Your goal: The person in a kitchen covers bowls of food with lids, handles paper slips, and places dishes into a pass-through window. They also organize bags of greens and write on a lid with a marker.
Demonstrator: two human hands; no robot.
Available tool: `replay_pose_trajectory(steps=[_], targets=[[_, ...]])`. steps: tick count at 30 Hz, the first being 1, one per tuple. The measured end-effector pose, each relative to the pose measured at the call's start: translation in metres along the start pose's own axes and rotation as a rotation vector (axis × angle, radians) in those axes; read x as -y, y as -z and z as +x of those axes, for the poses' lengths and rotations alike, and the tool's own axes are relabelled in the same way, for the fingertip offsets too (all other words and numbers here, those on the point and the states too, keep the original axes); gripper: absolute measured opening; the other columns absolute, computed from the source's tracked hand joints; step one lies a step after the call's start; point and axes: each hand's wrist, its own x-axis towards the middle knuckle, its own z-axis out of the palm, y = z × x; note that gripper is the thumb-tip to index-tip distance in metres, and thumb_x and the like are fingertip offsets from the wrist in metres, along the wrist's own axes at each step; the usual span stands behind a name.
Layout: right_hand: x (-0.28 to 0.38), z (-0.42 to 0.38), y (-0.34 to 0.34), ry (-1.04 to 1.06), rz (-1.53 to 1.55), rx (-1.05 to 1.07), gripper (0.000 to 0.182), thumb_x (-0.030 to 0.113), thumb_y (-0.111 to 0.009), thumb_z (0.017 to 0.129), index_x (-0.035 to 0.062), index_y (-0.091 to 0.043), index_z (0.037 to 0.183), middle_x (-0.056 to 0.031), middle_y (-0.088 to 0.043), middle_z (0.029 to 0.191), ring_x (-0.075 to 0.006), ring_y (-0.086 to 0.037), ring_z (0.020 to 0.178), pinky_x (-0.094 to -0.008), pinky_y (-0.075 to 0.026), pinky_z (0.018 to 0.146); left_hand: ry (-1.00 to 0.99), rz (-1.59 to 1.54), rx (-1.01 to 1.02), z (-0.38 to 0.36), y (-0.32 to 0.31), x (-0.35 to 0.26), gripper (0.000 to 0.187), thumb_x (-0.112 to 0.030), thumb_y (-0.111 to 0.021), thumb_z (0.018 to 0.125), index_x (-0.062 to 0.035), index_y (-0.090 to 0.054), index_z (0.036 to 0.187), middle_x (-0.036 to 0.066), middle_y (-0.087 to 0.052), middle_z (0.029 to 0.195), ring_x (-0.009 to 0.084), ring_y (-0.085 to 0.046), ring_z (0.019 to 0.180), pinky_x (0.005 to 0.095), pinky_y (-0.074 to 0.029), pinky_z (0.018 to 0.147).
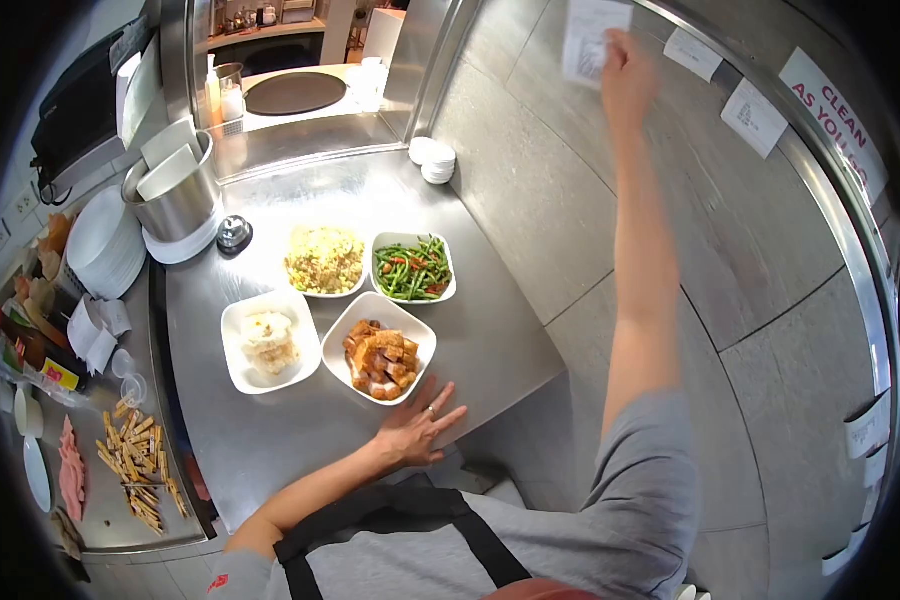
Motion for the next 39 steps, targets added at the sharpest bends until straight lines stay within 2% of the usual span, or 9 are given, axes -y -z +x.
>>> replay_pose_trajectory(steps=[4,17,22,28,31,33,35,37,39], targets=[[-0.049,0.043,-0.022,-0.158,-0.428,0.005,0.017,0.008,-0.058,0.067,0.0033,-0.063,0.082,-0.0169,-0.064,0.077,-0.0341,-0.062,0.074,-0.0399,-0.049,0.066,0.0,-0.017,-0.03,-0.001,-0.002,0.002,0.083,-0.05,-0.063,0.068,-0.0266,-0.025,0.138,0.011,-0.008,0.147,0.0392,-0.008,0.133,0.0573,-0.013,0.103],[-0.069,0.057,-0.021,-0.176,-0.403,-0.065,0.022,0.023,-0.059,0.078,0.0069,-0.059,0.093,-0.0161,-0.064,0.082,-0.037,-0.062,0.079,-0.0446,-0.048,0.068,-0.011,-0.026,-0.029,-0.001,0.003,0.002,0.082,-0.049,-0.064,0.068,-0.0249,-0.028,0.137,0.012,-0.01,0.146,0.0398,-0.012,0.132,0.0544,-0.017,0.104],[-0.038,0.003,0.007,-0.252,-0.408,0.094,0.027,0.033,-0.057,0.081,0.0074,-0.057,0.092,-0.012,-0.065,0.082,-0.0353,-0.061,0.083,-0.0446,-0.048,0.069,-0.007,-0.073,-0.088,-0.001,-0.006,0.003,0.082,-0.044,-0.065,0.066,-0.0264,-0.028,0.137,0.012,-0.012,0.146,0.0404,-0.011,0.132,0.0563,-0.017,0.103],[-0.053,-0.099,0.042,-0.301,-0.769,0.583,0.037,0.042,-0.046,0.086,0.008,-0.06,0.091,-0.0137,-0.062,0.083,-0.034,-0.06,0.076,-0.0446,-0.048,0.068,-0.148,-0.03,-0.234,-0.002,-0.037,0.007,0.062,-0.035,-0.054,0.077,-0.0241,-0.033,0.134,0.01,-0.016,0.145,0.0385,-0.021,0.13,0.0553,-0.019,0.102],[-0.019,-0.139,0.077,-0.37,-0.625,0.675,0.029,0.032,-0.051,0.085,0.006,-0.063,0.092,-0.0146,-0.063,0.089,-0.0314,-0.06,0.081,-0.0394,-0.048,0.07,-0.211,0.05,-0.325,-0.016,-0.061,0.01,0.051,-0.027,-0.046,0.082,-0.0203,-0.037,0.132,0.009,-0.023,0.144,0.0347,-0.023,0.13,0.0533,-0.018,0.103],[-0.07,-0.201,0.088,-0.186,-0.449,0.602,0.037,0.038,-0.051,0.086,0.0064,-0.063,0.101,-0.0146,-0.063,0.094,-0.0318,-0.06,0.084,-0.0382,-0.048,0.073,-0.263,-0.05,-0.349,-0.036,-0.074,0.014,0.045,-0.021,-0.044,0.083,-0.0174,-0.042,0.128,0.008,-0.03,0.14,0.0317,-0.025,0.13,0.0516,-0.018,0.104],[-0.05,-0.225,0.119,-0.186,-0.512,0.741,0.044,0.043,-0.046,0.087,0.0061,-0.06,0.108,-0.0147,-0.063,0.098,-0.0316,-0.06,0.088,-0.04,-0.047,0.073,-0.208,-0.114,-0.18,-0.076,-0.051,0.005,0.04,-0.021,-0.045,0.084,-0.0152,-0.046,0.124,0.008,-0.031,0.14,0.0313,-0.025,0.129,0.0531,-0.017,0.103],[-0.087,-0.264,0.134,-0.157,-0.46,0.816,0.047,0.045,-0.046,0.087,0.0082,-0.057,0.113,-0.0193,-0.061,0.097,-0.035,-0.059,0.085,-0.0411,-0.047,0.07,-0.175,-0.175,-0.281,-0.124,-0.042,0.002,0.03,-0.024,-0.046,0.087,-0.0097,-0.055,0.112,0.01,-0.047,0.127,0.0292,-0.041,0.119,0.0478,-0.03,0.098],[-0.115,-0.321,0.133,-0.15,-0.414,0.853,0.042,0.04,-0.049,0.086,0.0058,-0.057,0.11,-0.0177,-0.062,0.093,-0.0327,-0.06,0.083,-0.0406,-0.047,0.07,0.002,-0.679,-0.159,-0.187,0.001,0.002,0.026,-0.024,-0.048,0.088,-0.0053,-0.059,0.102,0.011,-0.057,0.109,0.0261,-0.053,0.103,0.0413,-0.039,0.088]])
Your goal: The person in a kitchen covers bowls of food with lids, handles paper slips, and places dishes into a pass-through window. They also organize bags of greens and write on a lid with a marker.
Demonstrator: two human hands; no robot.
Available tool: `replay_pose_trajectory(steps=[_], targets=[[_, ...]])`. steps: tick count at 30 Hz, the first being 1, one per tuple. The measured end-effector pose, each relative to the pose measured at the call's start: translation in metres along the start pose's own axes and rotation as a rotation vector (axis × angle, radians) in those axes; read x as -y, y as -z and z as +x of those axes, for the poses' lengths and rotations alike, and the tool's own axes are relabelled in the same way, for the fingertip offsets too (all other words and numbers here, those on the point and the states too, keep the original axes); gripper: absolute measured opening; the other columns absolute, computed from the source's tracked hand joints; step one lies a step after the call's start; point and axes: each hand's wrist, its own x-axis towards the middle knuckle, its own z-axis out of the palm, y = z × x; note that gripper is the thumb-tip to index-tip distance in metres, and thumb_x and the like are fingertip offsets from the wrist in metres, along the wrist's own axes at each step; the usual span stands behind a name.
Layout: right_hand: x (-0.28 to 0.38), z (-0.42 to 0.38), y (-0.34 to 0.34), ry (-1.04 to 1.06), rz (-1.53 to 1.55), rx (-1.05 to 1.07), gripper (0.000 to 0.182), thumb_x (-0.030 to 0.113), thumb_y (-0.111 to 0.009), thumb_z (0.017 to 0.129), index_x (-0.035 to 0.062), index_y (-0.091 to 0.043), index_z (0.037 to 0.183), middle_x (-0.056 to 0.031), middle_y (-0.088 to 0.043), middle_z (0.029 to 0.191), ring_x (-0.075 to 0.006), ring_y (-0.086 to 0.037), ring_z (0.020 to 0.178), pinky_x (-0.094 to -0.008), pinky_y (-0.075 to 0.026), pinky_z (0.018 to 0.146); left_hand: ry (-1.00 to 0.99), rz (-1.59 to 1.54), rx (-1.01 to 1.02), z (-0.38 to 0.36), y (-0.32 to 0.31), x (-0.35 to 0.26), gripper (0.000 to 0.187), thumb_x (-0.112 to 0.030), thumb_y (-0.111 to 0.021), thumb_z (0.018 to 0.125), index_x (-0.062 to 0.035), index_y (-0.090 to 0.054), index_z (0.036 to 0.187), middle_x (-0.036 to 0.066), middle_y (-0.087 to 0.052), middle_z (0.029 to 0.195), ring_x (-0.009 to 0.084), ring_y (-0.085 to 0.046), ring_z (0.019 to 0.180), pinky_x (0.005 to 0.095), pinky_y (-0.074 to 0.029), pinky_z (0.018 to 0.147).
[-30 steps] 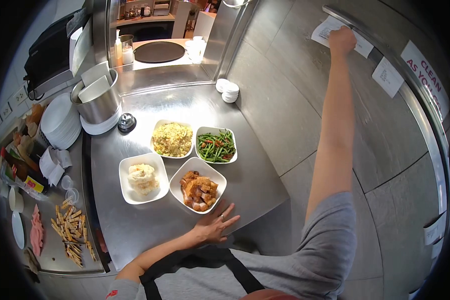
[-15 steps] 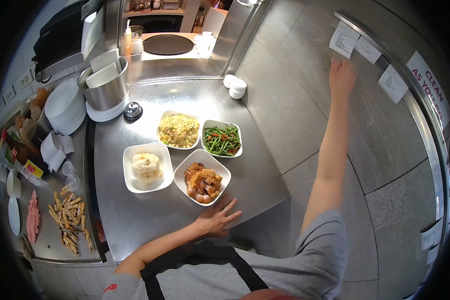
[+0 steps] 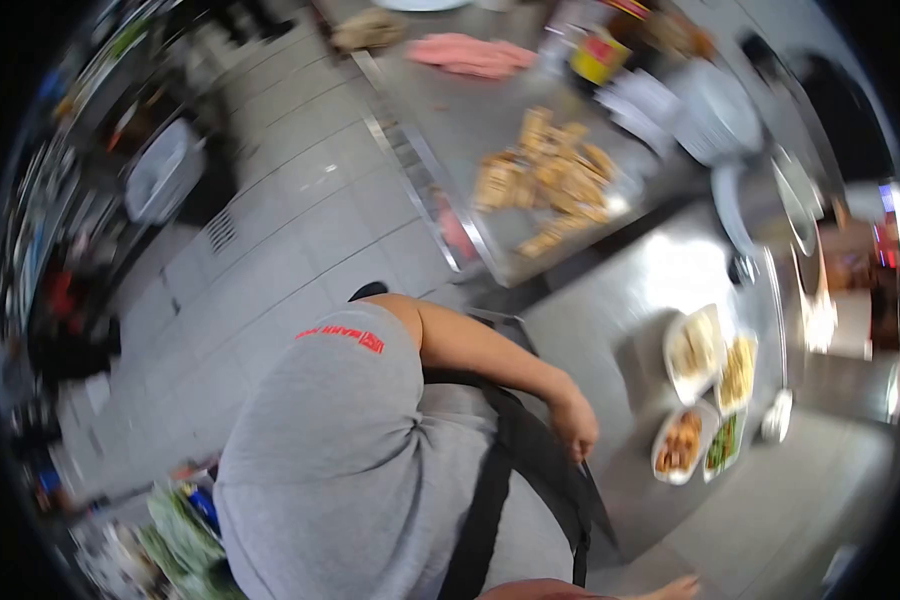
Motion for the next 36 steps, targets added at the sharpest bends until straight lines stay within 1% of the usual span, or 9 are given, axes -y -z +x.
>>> replay_pose_trajectory(steps=[4,7,9,12,14,17,20,23,36], targets=[[0.132,-0.136,-0.028,0.048,0.138,0.439,0.04,0.038,-0.049,0.086,0.006,-0.057,0.108,-0.017,-0.062,0.091,-0.0318,-0.059,0.08,-0.0401,-0.047,0.068,-0.095,-0.646,-0.371,-0.173,0.069,-0.043,0.018,-0.013,-0.051,0.088,0.0019,-0.061,0.092,0.01,-0.064,0.077,0.0157,-0.064,0.069,0.0272,-0.05,0.06],[0.241,-0.218,-0.014,0.114,0.274,0.726,0.038,0.037,-0.049,0.086,0.0061,-0.057,0.106,-0.0165,-0.062,0.09,-0.0312,-0.059,0.079,-0.0397,-0.047,0.067,0.13,-0.569,-1.108,-0.333,0.096,-0.093,0.012,-0.012,-0.055,0.085,-0.0019,-0.061,0.089,0.003,-0.062,0.079,0.0063,-0.052,0.053,0.0185,-0.044,0.048],[0.309,-0.254,0.007,0.114,0.359,0.864,0.037,0.037,-0.049,0.086,0.0061,-0.057,0.104,-0.0161,-0.061,0.088,-0.0307,-0.059,0.078,-0.0395,-0.047,0.066,-0.052,-0.711,-1.754,-0.422,0.086,-0.074,0.014,-0.017,-0.055,0.086,-0.0055,-0.056,0.078,-0.002,-0.052,0.064,0.0046,-0.043,0.049,0.021,-0.036,0.044],[0.396,-0.286,0.046,0.069,0.465,1.016,0.035,0.036,-0.049,0.086,0.0063,-0.057,0.102,-0.0155,-0.061,0.087,-0.0301,-0.059,0.076,-0.0391,-0.047,0.065,-1.077,-1.048,-1.685,-0.569,0.059,0.009,0.031,-0.033,-0.047,0.09,-0.0125,-0.044,0.067,-0.003,-0.032,0.055,0.0077,-0.031,0.045,0.0239,-0.032,0.05],[0.434,-0.296,0.076,0.039,0.512,1.082,0.034,0.035,-0.049,0.086,0.0063,-0.057,0.101,-0.0152,-0.061,0.086,-0.0297,-0.059,0.075,-0.0389,-0.047,0.064,-0.945,-1.169,-2.188,-0.645,0.021,0.087,0.023,-0.034,-0.048,0.089,-0.0138,-0.05,0.078,-0.002,-0.044,0.062,0.0101,-0.04,0.052,0.0272,-0.038,0.057],[0.479,-0.306,0.112,-0.005,0.561,1.142,0.032,0.034,-0.049,0.085,0.0065,-0.056,0.099,-0.0146,-0.06,0.084,-0.029,-0.059,0.074,-0.0385,-0.047,0.063,0.008,-1.355,-2.612,-0.697,0.004,0.151,0.023,-0.037,-0.047,0.09,-0.0147,-0.052,0.092,0.0,-0.056,0.078,0.0142,-0.05,0.069,0.0317,-0.042,0.064],[0.507,-0.319,0.137,-0.061,0.592,1.178,0.03,0.033,-0.049,0.085,0.0066,-0.056,0.097,-0.0141,-0.06,0.082,-0.0284,-0.058,0.072,-0.0381,-0.047,0.061,0.458,-1.382,-2.442,-0.717,0.011,0.192,0.032,-0.038,-0.043,0.091,-0.0148,-0.05,0.111,0.005,-0.057,0.107,0.0236,-0.051,0.093,0.0391,-0.042,0.08],[0.521,-0.331,0.154,-0.122,0.596,1.198,0.029,0.032,-0.049,0.085,0.0067,-0.056,0.095,-0.0135,-0.06,0.081,-0.0277,-0.058,0.07,-0.0377,-0.046,0.06,0.401,-1.375,-2.387,-0.719,0.036,0.214,0.04,-0.04,-0.036,0.093,-0.0147,-0.043,0.123,0.008,-0.049,0.123,0.0305,-0.044,0.11,0.045,-0.034,0.092],[0.521,-0.376,0.175,-0.352,0.599,1.31,0.022,0.028,-0.049,0.084,0.0072,-0.055,0.087,-0.0111,-0.058,0.073,-0.0249,-0.057,0.064,-0.0361,-0.046,0.055,-0.442,-1.54,-2.346,-0.73,0.041,0.22,0.026,-0.025,-0.047,0.09,-0.005,-0.051,0.105,0.013,-0.059,0.104,0.0284,-0.054,0.105,0.0403,-0.044,0.085]])
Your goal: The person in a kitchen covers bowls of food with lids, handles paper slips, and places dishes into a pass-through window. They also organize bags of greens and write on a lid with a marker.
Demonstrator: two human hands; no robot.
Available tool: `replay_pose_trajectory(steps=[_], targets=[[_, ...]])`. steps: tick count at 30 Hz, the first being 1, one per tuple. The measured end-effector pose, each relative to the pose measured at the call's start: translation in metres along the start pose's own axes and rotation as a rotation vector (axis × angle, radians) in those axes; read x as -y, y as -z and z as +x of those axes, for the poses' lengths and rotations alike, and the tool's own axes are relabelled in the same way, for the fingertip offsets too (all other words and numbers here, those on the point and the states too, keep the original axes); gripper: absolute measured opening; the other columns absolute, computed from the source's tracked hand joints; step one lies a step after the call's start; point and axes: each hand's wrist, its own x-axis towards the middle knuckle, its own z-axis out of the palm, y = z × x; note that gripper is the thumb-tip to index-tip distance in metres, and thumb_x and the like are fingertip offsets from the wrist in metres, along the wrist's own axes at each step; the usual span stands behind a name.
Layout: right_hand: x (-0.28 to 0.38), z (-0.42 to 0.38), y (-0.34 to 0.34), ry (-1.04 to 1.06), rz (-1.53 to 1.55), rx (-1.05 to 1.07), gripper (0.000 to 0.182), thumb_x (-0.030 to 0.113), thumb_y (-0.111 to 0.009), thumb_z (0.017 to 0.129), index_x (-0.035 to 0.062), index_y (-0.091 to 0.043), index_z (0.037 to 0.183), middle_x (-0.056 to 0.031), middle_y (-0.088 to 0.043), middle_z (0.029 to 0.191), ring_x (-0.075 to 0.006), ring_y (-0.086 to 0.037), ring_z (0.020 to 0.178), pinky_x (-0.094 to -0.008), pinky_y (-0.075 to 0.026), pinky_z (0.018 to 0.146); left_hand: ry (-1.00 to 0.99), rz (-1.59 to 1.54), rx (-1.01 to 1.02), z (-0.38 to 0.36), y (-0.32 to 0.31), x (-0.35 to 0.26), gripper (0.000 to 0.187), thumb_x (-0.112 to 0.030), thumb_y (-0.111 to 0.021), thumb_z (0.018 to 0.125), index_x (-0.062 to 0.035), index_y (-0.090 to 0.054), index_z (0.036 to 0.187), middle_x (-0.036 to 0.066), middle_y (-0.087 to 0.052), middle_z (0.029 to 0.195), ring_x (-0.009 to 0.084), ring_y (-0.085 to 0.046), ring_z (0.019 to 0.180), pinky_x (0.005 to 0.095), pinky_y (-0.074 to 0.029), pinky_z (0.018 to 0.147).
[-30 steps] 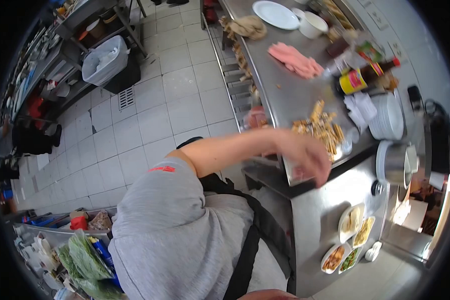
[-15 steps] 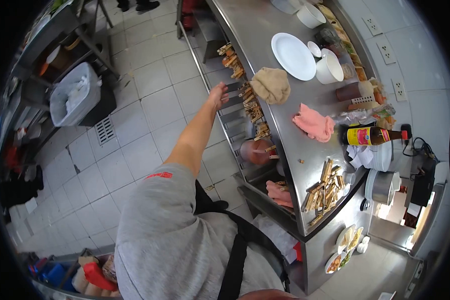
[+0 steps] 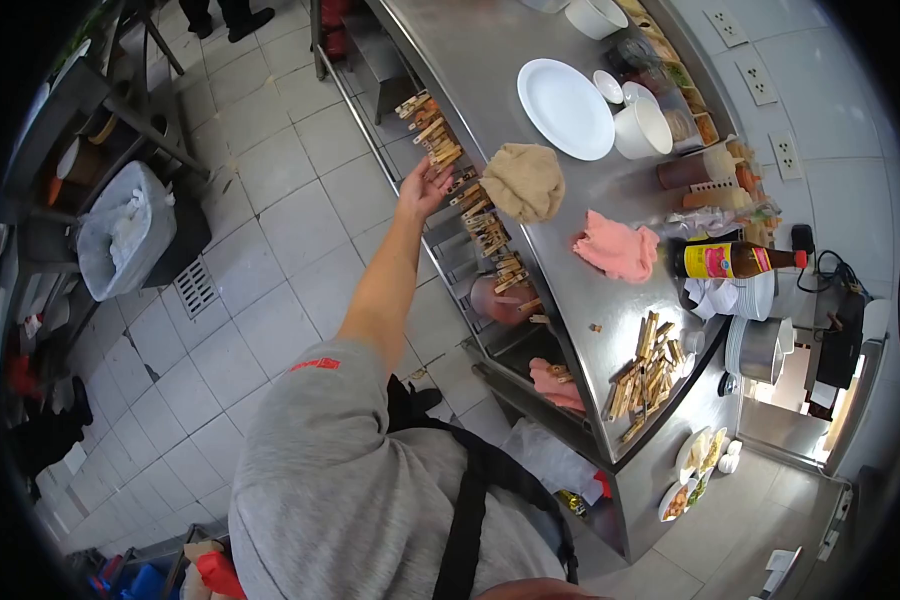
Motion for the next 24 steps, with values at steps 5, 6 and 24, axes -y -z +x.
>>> replay_pose_trajectory(steps=[5,6,24], targets=[[-0.013,-0.004,-0.006,-0.044,0.054,0.015,0.02,0.027,-0.049,0.084,0.0074,-0.055,0.083,-0.0102,-0.057,0.071,-0.0238,-0.057,0.061,-0.0355,-0.046,0.052,-0.03,0.061,0.061,-0.006,0.007,-0.006,0.025,-0.023,-0.051,0.088,-0.0036,-0.051,0.104,0.012,-0.061,0.099,0.0284,-0.055,0.102,0.0382,-0.047,0.08],[-0.015,-0.004,-0.008,-0.05,0.062,0.017,0.02,0.026,-0.049,0.084,0.0074,-0.055,0.083,-0.01,-0.057,0.07,-0.0236,-0.057,0.06,-0.0354,-0.046,0.052,-0.041,0.099,0.066,-0.006,0.005,-0.006,0.025,-0.023,-0.051,0.088,-0.0036,-0.05,0.104,0.012,-0.061,0.099,0.0284,-0.055,0.102,0.0381,-0.047,0.08],[-0.065,-0.028,-0.005,-0.198,0.294,0.063,0.018,0.02,-0.049,0.083,0.0081,-0.054,0.071,-0.0067,-0.055,0.06,-0.0198,-0.056,0.051,-0.0332,-0.046,0.044,-0.186,0.323,-0.023,0.016,0.032,-0.02,0.016,-0.023,-0.053,0.087,-0.0102,-0.055,0.096,0.003,-0.06,0.084,0.0141,-0.058,0.075,0.0299,-0.049,0.063]])
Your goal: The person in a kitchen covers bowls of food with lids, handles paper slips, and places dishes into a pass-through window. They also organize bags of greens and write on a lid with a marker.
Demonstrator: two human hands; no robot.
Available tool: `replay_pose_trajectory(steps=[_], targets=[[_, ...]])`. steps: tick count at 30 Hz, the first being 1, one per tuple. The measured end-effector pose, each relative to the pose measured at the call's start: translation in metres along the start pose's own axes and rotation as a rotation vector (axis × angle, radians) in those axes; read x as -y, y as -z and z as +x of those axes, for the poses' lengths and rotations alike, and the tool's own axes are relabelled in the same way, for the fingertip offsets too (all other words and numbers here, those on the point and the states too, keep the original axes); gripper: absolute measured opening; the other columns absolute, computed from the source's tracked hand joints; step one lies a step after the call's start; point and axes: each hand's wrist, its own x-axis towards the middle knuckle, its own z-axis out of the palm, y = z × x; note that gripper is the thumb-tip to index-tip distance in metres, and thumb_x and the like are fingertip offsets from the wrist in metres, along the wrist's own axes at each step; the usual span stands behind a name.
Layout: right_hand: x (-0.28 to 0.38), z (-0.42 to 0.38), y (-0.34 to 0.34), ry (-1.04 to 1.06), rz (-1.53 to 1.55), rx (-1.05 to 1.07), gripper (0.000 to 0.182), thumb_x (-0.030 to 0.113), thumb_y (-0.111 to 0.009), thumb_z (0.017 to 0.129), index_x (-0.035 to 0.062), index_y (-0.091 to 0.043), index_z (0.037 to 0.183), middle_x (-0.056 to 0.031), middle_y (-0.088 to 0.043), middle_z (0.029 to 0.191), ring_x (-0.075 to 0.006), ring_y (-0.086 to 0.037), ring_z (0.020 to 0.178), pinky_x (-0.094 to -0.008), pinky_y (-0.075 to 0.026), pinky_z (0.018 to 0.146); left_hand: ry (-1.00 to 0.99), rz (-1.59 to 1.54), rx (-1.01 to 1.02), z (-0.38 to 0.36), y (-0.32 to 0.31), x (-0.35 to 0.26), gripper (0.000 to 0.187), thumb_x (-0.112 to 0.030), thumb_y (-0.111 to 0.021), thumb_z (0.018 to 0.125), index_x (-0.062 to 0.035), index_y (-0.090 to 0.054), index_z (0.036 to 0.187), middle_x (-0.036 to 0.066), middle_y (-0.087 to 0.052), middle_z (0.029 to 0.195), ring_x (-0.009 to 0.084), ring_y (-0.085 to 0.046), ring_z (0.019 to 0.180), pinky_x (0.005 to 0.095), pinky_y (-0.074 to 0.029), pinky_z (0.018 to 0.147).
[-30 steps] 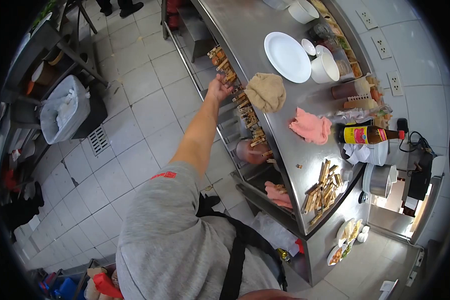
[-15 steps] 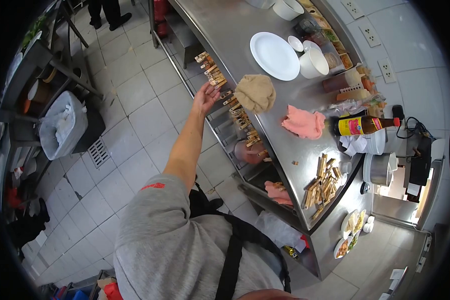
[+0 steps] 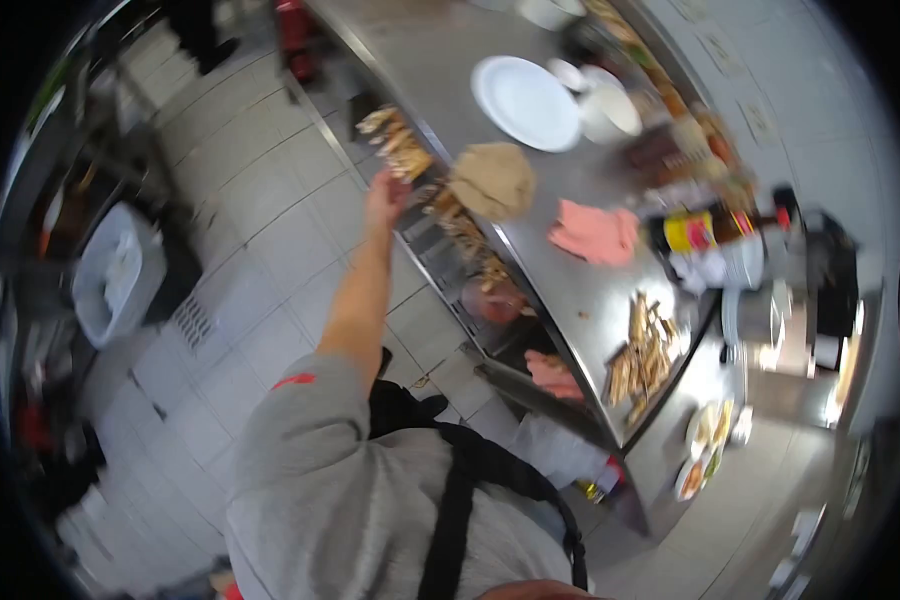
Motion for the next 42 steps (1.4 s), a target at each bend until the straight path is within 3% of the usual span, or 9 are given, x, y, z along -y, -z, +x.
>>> replay_pose_trajectory(steps=[6,8,12,16,18,22,30,35,42], targets=[[-0.094,0.02,0.012,-0.02,0.068,-0.005,0.024,0.029,-0.055,0.083,0.0088,-0.054,0.07,-0.0062,-0.056,0.059,-0.018,-0.055,0.047,-0.033,-0.043,0.037,0.126,0.35,-0.008,0.045,0.052,-0.033,0.035,-0.011,-0.039,0.089,-0.0069,-0.041,0.124,0.012,-0.053,0.114,0.0227,-0.052,0.105,0.0302,-0.045,0.077],[-0.075,0.002,-0.007,0.022,0.08,-0.118,0.022,0.035,-0.059,0.081,0.0131,-0.055,0.083,-0.0027,-0.058,0.065,-0.0136,-0.055,0.05,-0.0299,-0.044,0.041,0.447,-0.202,-0.102,0.079,0.075,-0.059,0.026,-0.011,-0.044,0.089,-0.0051,-0.054,0.113,0.008,-0.056,0.115,0.0206,-0.054,0.103,0.0353,-0.042,0.078],[-0.055,0.0,-0.039,0.071,-0.216,-0.219,0.025,0.031,-0.064,0.073,0.0071,-0.064,0.08,-0.0075,-0.064,0.073,-0.02,-0.062,0.06,-0.0355,-0.05,0.055,0.302,-0.154,-0.222,0.001,0.08,-0.079,0.02,-0.011,-0.053,0.086,-0.0038,-0.058,0.104,0.007,-0.061,0.108,0.02,-0.057,0.103,0.0343,-0.041,0.08],[0.015,-0.022,-0.093,0.439,-0.563,-0.093,0.029,0.032,-0.064,0.07,0.0081,-0.068,0.085,-0.013,-0.066,0.08,-0.027,-0.063,0.077,-0.0368,-0.05,0.069,0.977,0.515,0.786,-0.051,0.07,-0.023,0.015,-0.009,-0.055,0.08,-0.0053,-0.057,0.095,0.008,-0.063,0.084,0.0179,-0.063,0.08,0.0243,-0.049,0.06],[0.062,-0.038,-0.123,0.659,-0.436,0.114,0.025,0.029,-0.064,0.072,0.0083,-0.068,0.087,-0.0112,-0.066,0.078,-0.0225,-0.063,0.069,-0.0332,-0.049,0.065,0.808,1.294,0.705,-0.186,-0.031,0.029,0.016,-0.01,-0.055,0.078,-0.0048,-0.056,0.093,0.008,-0.063,0.081,0.0193,-0.064,0.076,0.0274,-0.051,0.062],[0.142,-0.091,-0.136,0.935,-0.259,0.285,0.03,0.017,-0.067,0.073,0.0032,-0.061,0.098,-0.0123,-0.065,0.082,-0.0216,-0.062,0.072,-0.0317,-0.048,0.065,0.66,1.4,1.528,-0.337,-0.131,0.135,0.012,-0.008,-0.058,0.082,0.0014,-0.056,0.088,0.007,-0.062,0.073,0.0142,-0.061,0.067,0.0254,-0.048,0.06],[0.16,-0.094,0.066,0.989,-0.044,0.003,0.026,0.006,-0.063,0.07,0.003,-0.057,0.095,-0.0104,-0.062,0.074,-0.0208,-0.06,0.065,-0.0308,-0.047,0.061,0.292,1.22,1.75,-0.5,-0.263,0.261,0.012,-0.008,-0.063,0.079,-0.0017,-0.056,0.087,0.006,-0.058,0.061,0.0097,-0.056,0.056,0.024,-0.045,0.054],[0.193,0.029,0.311,1.067,0.373,-0.322,0.014,0.018,-0.053,0.088,0.0058,-0.052,0.094,-0.0043,-0.062,0.073,-0.0071,-0.054,0.054,-0.0197,-0.044,0.048,0.627,1.309,1.973,-0.565,-0.297,0.347,0.01,0.004,-0.046,0.079,-0.0019,-0.053,0.084,0.006,-0.055,0.065,0.0132,-0.053,0.056,0.0264,-0.043,0.054],[0.292,0.245,0.451,1.172,0.419,-0.568,0.005,0.004,-0.057,0.082,0.0011,-0.052,0.083,-0.0064,-0.063,0.073,-0.0097,-0.06,0.061,-0.0229,-0.048,0.055,0.279,1.267,1.881,-0.608,-0.35,0.424,0.019,0.013,-0.039,0.067,-0.001,-0.051,0.071,0.007,-0.05,0.064,0.0166,-0.051,0.058,0.0273,-0.042,0.055]])
